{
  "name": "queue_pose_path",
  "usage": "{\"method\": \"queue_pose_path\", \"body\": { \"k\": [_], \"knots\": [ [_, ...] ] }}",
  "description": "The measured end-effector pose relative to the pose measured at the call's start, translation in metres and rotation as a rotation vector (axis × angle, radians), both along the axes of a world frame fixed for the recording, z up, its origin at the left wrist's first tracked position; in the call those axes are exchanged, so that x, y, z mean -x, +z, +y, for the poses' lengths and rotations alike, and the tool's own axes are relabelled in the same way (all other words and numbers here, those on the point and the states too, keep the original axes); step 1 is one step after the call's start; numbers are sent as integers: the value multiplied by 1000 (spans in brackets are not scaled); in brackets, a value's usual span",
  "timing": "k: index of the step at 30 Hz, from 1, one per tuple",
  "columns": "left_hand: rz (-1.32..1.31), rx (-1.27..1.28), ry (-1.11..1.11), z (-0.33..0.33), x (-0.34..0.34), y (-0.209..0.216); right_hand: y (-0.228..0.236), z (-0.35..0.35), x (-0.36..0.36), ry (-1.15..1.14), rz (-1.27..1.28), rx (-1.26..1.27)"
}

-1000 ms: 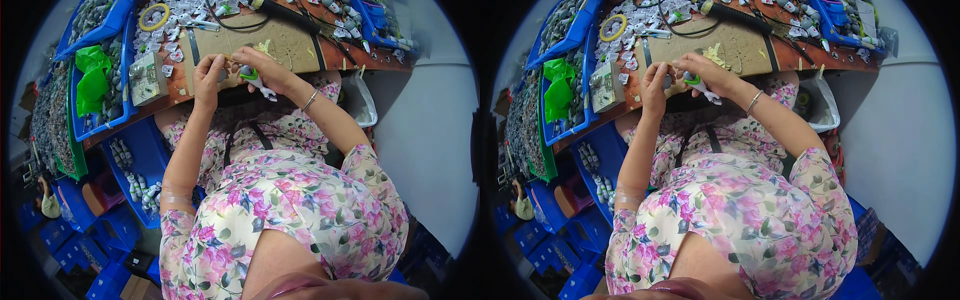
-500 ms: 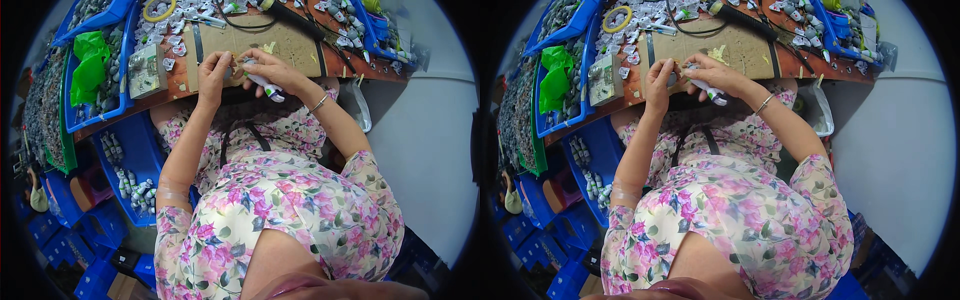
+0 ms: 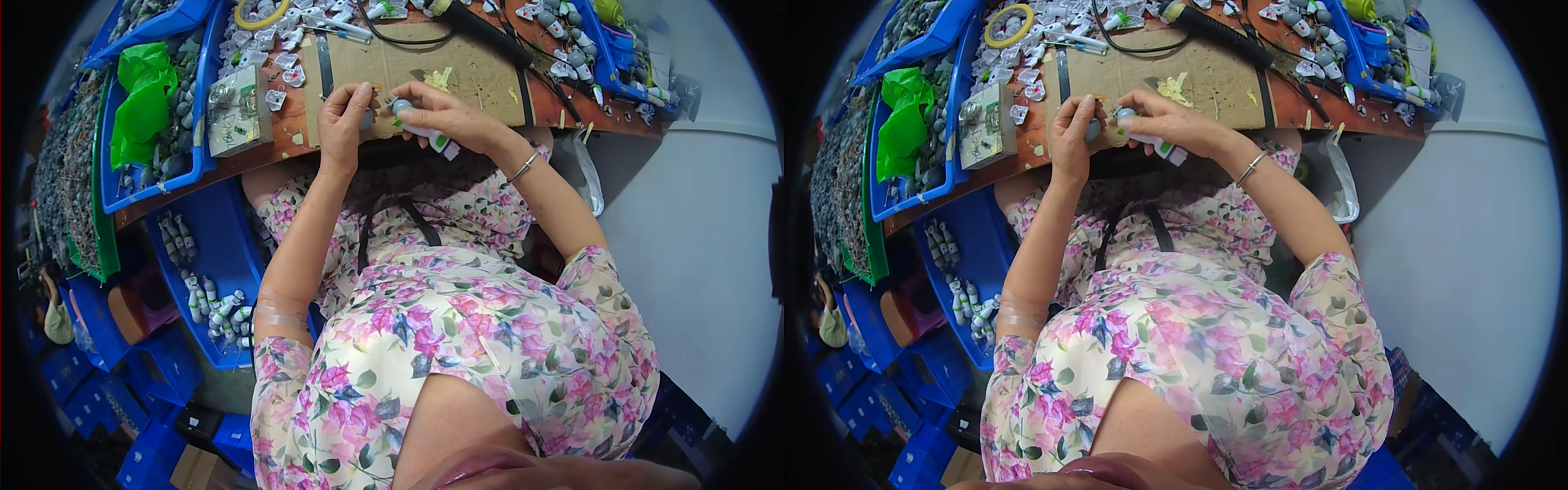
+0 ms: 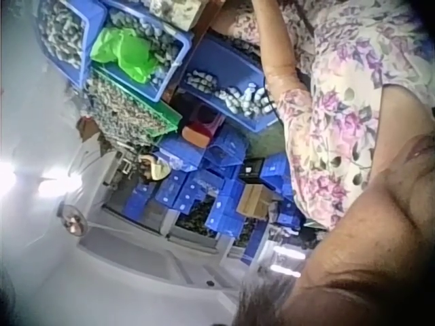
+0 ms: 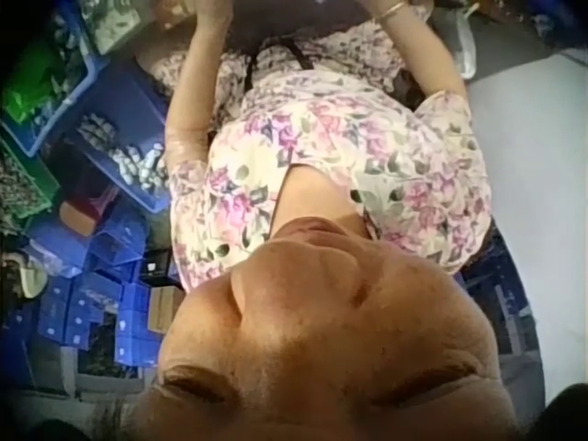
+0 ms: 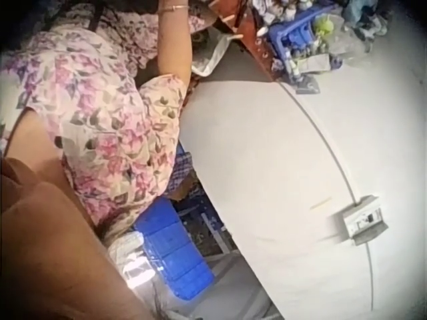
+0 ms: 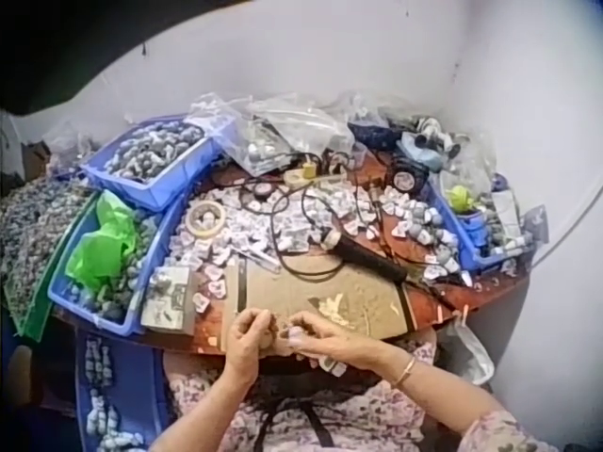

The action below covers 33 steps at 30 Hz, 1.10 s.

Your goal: Assembling or repairing small electronic components using a soldering iron and adhesive at a workbench.

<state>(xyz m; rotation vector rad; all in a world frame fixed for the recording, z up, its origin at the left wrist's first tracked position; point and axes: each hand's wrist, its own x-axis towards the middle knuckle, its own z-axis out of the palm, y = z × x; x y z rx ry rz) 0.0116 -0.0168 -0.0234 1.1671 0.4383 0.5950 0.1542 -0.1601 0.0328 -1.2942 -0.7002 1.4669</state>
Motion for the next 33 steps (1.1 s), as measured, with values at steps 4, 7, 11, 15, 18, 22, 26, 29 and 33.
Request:
{"method": "queue_pose_path", "body": {
  "k": [4, 7, 11, 15, 18, 22, 26, 29, 33],
  "knots": [
    [0, 10, 12, -1, 1, 4, -5, 1, 9, -9, -224, -110],
    [-33, 27, 15, -1, 1, 2, -8, 1, 2, -42, -177, -93],
    [4, 10, 33, -2, 2, 6, -13, 2, 3, -32, -59, -91],
    [18, -14, 1, -1, 4, 4, -11, 5, 9, -33, -154, -88],
    [18, -45, 6, -3, 5, 3, -5, 10, 12, -69, -79, -42],
    [17, -12, -15, -3, 6, -2, -2, 16, 12, -124, -6, -29],
    [39, -57, -7, -6, 6, 0, -13, 21, 5, -151, 66, -50],
    [46, -67, 2, -6, 5, 0, -18, 23, 2, -132, 65, -51],
    [54, -64, -30, -6, 4, 2, -18, 23, -1, -132, 25, -59]
  ]
}}
